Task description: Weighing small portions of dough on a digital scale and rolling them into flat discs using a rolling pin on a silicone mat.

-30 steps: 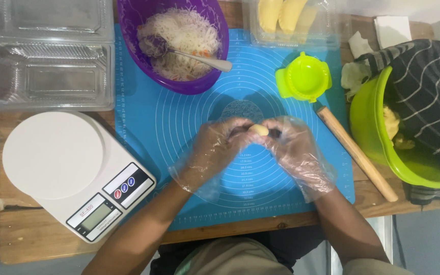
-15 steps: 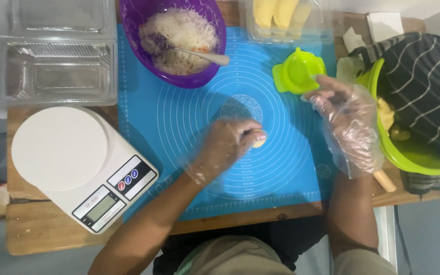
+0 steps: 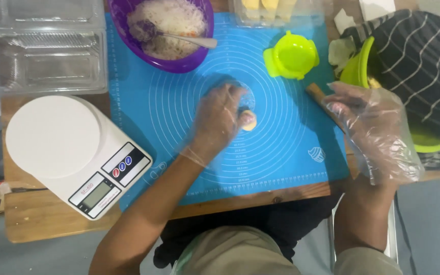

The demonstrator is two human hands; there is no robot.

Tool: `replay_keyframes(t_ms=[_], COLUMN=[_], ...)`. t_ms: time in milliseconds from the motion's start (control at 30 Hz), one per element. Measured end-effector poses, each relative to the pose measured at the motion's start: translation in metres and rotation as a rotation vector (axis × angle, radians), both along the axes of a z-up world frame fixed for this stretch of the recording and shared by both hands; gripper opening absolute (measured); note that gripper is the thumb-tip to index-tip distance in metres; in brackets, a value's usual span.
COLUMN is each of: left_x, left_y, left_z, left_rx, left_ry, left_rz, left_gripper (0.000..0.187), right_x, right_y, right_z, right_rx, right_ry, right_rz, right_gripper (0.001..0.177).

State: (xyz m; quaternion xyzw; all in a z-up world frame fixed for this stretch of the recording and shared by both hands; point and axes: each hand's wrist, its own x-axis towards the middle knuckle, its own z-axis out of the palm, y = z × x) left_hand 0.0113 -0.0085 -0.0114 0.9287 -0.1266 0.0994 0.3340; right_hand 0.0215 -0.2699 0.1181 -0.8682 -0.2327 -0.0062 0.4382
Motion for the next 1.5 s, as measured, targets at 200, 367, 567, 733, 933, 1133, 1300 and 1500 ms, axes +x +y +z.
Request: replay_keyframes(t_ms=[200,367,567,733,933,1133,1300,1500], left_x=[0.011,0.005,0.012,0.021,0.022,0.01,0.007,0.011], left_y=[0.006,-0.002,0.002,-0.003,-0.003,-0.002,0.002,0.019], left_z=[-0.01,-0.008,0.001,-0.002,-0.004,0.026,0.04,0.042], left_rx=[-0.053,-0.046,0.036,0.063,-0.017,-0.023,0.02,0.125], left_ry=[-0.052,0.009,0.101,0.071,-0.001,0.146,0.408,0.361], left_rz=[-0.111,-0.01,-0.127,-0.065,-0.128,-0.182,-0.039,0.1], left_gripper=[0.047,0.075,0.064,0.073,0.058,0.04,0.047,0.041], right_x=[-0.031,-0.041,-0.059,-0.069,-0.062,-0.055,-0.06,-0.064], right_y=[-0.009,-0.023,-0.045,-0.08,-0.076,-0.105,-0.103,-0.07], right_z=[0.001,-0.026,-0.078,-0.115,-0.097,-0.127,-0.133,-0.094], right_rx=[-0.183,-0.924,-0.837,-1.068,-1.216,-1.267,-1.398,-1.045], right_ry=[0.035,0.166,-0.116,-0.253,-0.324,-0.457,-0.462,-0.32], right_rz=[-0.132,-0.37,-0.341,-0.545,-0.691,-0.634,-0.583,-0.388], right_gripper=[0.037,0.044,0.045,0.034,0.023,0.027,0.035,0.024])
